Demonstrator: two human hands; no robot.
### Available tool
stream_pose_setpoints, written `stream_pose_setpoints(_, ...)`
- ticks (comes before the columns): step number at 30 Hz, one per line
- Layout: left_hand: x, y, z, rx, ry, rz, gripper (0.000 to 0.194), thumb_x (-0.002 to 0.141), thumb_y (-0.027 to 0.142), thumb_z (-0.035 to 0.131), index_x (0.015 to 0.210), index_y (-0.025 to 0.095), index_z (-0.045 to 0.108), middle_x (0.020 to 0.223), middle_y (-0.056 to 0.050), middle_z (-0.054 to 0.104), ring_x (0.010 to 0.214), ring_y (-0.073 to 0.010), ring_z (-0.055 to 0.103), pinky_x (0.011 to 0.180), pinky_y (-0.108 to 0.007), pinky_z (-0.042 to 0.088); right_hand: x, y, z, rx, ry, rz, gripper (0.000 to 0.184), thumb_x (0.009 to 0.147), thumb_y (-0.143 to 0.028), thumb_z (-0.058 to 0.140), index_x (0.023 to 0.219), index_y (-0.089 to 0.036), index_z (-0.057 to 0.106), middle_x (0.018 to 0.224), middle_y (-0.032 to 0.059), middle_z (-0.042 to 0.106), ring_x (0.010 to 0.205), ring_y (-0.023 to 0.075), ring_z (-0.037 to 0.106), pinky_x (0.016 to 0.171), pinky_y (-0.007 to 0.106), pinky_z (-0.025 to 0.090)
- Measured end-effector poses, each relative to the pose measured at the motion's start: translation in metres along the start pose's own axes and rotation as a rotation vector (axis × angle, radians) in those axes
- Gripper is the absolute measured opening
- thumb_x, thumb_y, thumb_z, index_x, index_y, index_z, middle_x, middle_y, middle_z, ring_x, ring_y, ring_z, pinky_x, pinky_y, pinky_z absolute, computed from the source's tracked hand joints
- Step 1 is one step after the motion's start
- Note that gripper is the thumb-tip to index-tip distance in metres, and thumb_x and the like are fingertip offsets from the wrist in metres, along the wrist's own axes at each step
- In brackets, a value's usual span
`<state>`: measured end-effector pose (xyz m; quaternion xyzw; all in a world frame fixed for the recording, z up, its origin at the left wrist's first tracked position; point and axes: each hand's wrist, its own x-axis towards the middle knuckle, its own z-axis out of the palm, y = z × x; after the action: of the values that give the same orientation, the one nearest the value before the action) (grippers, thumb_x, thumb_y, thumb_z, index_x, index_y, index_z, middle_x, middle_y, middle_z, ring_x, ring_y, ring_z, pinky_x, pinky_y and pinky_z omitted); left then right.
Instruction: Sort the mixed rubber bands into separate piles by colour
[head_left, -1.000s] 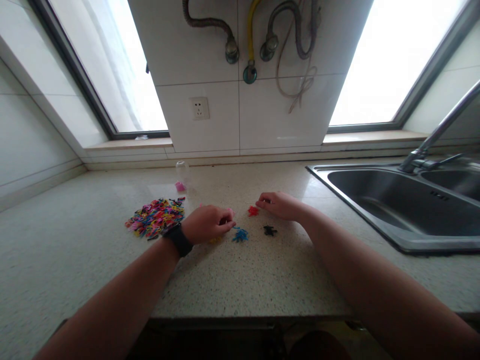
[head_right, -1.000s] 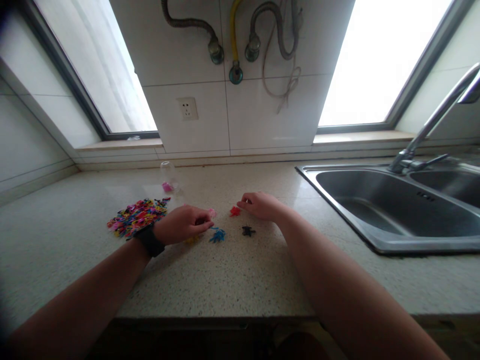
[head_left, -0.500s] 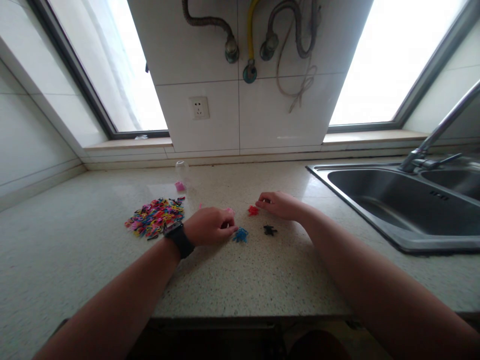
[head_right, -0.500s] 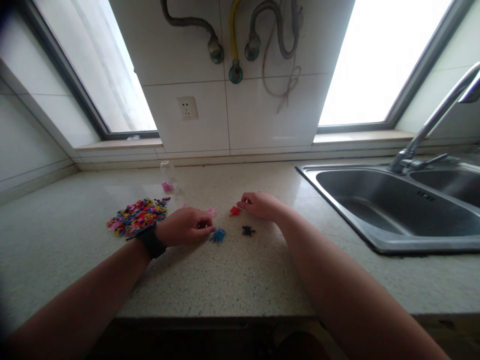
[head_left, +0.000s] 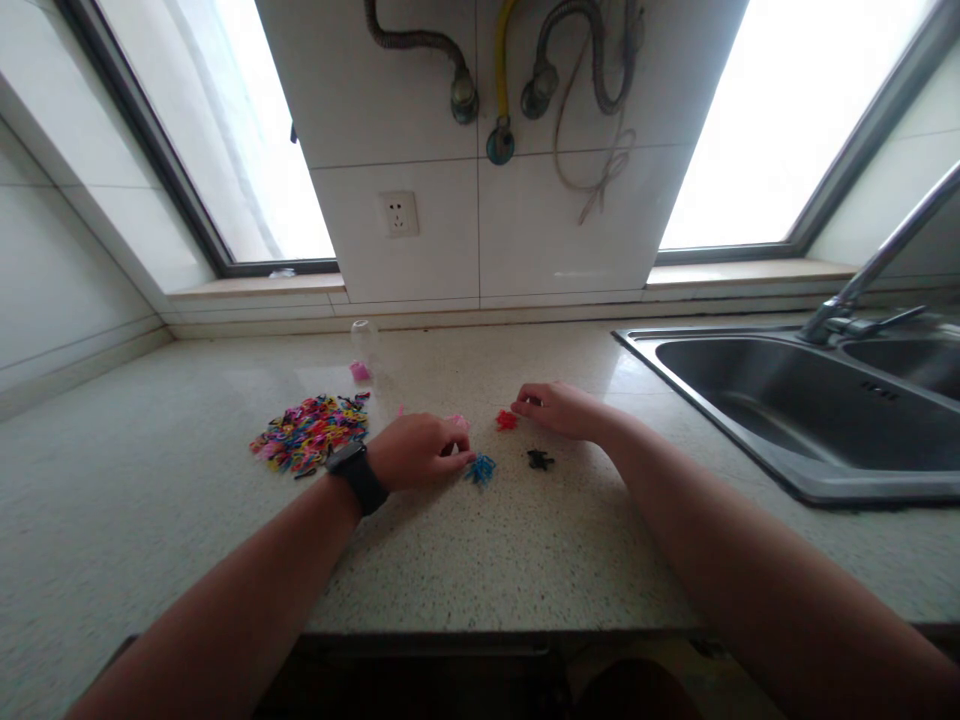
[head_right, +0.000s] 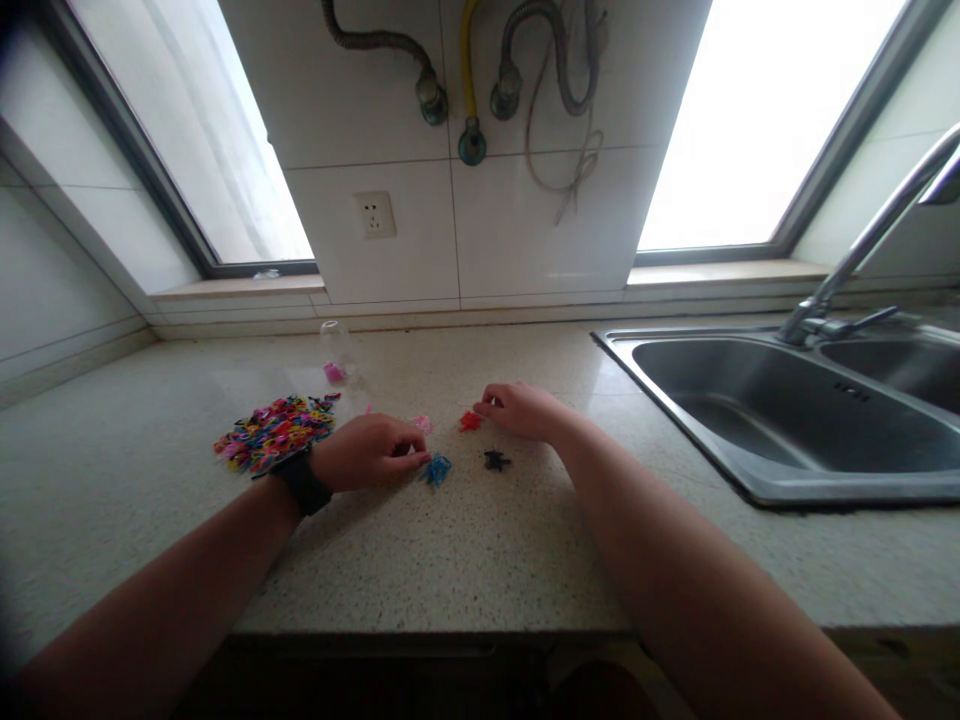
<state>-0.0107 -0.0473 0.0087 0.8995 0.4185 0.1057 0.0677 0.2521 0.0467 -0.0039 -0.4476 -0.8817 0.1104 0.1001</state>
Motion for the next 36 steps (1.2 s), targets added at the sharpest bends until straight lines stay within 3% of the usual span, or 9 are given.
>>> stream_pose_setpoints(36,-0.0021,0.0021,-0.0054,-0.07,-0.057,0.026,0.024,0.091,0.032,0.054,0.102,0.022,0.072,0.071,-0.001,0.066,0.06,-0.0116,0.054,0.058,-0.023,0.034,-0.0001,0.0014,0.0015,-0.014,0.008,-0.015,0.043,0.093,-0.057,0.042,0.101,-0.022,0.067,0.091,0.0072,0.071,0.076,0.0187,0.062,0.064,0.027,0.037)
